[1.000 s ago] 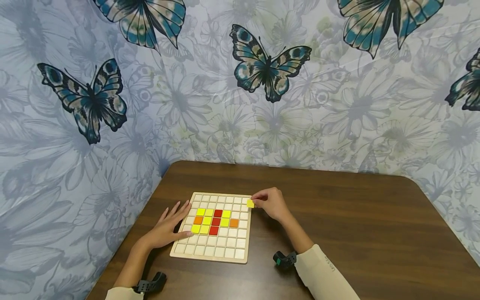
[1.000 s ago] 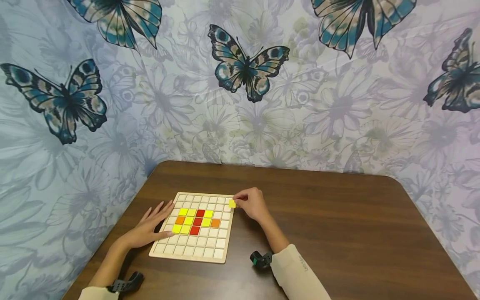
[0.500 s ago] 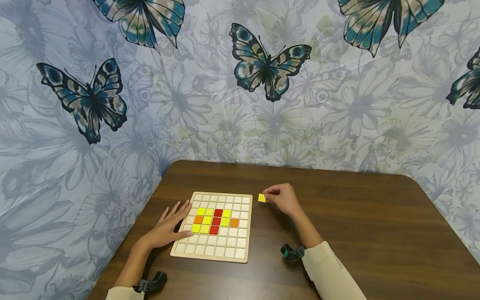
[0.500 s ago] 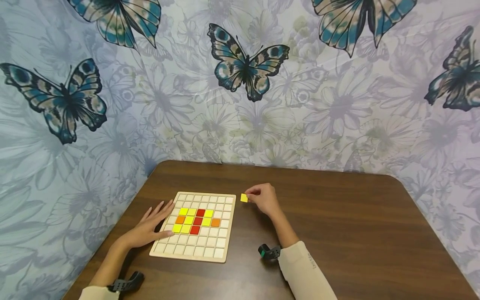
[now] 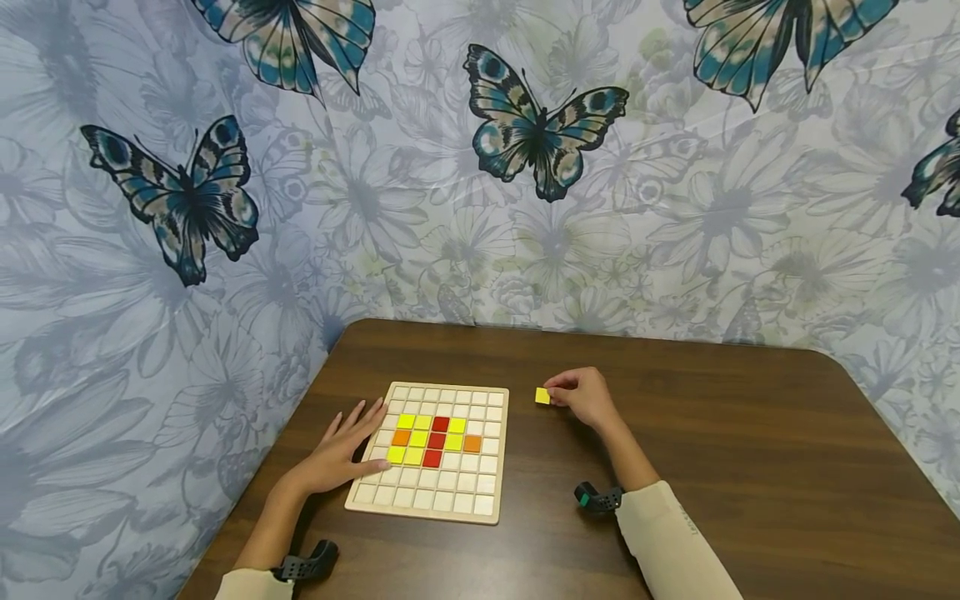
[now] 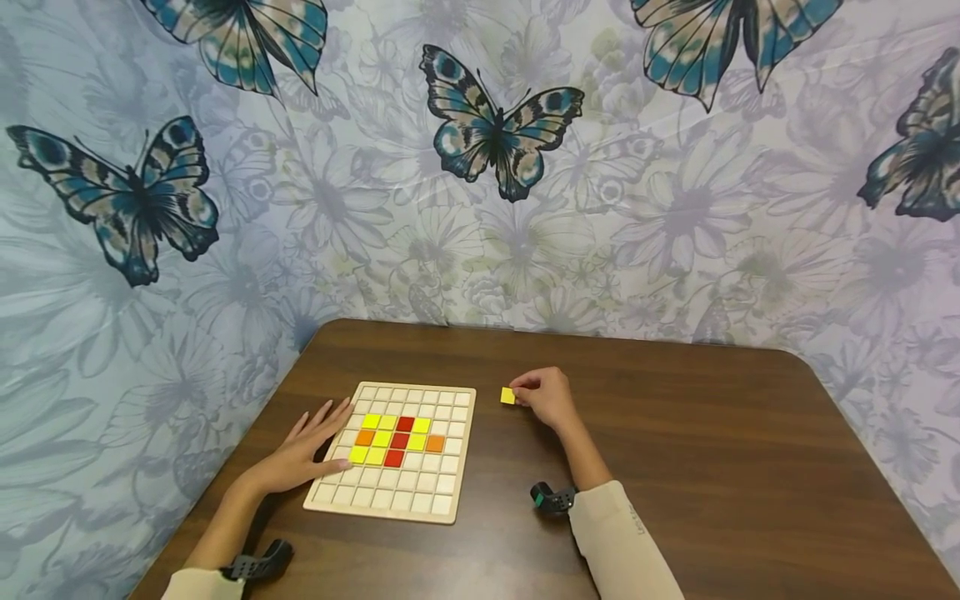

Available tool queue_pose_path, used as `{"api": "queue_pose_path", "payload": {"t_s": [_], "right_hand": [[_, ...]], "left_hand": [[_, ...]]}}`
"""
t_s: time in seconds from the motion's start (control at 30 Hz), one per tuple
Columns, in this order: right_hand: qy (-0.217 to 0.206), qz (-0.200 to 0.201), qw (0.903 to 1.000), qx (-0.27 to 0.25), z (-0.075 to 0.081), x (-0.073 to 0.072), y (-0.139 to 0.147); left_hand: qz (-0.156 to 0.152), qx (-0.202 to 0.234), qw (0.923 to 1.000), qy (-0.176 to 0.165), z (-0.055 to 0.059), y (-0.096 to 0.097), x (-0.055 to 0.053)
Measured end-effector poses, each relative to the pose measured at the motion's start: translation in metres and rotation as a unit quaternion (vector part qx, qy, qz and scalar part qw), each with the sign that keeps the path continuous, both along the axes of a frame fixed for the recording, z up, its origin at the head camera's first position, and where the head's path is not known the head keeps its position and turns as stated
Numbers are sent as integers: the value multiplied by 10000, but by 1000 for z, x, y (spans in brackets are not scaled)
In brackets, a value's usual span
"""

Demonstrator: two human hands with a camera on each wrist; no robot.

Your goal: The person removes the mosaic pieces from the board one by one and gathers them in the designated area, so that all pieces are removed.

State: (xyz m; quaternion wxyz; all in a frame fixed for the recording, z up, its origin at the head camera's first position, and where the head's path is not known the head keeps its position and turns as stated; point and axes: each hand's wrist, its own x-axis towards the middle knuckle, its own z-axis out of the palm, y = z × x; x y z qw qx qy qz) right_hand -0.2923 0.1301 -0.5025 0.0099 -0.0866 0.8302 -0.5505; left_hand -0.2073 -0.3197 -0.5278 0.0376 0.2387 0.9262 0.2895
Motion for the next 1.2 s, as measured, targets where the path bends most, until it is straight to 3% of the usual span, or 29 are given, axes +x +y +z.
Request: {"api": "queue_pose_path", "payload": {"t_s": [0.4,1.2], "right_hand": [[-221,-71,9997,-20,-4,-2,9],[-5,-306,9975,631,-10,-1,5]], "left_hand": [[-14,9,10000,-69,0,0,-1],[25,-18,10000,-62,-1,-1,0]]}}
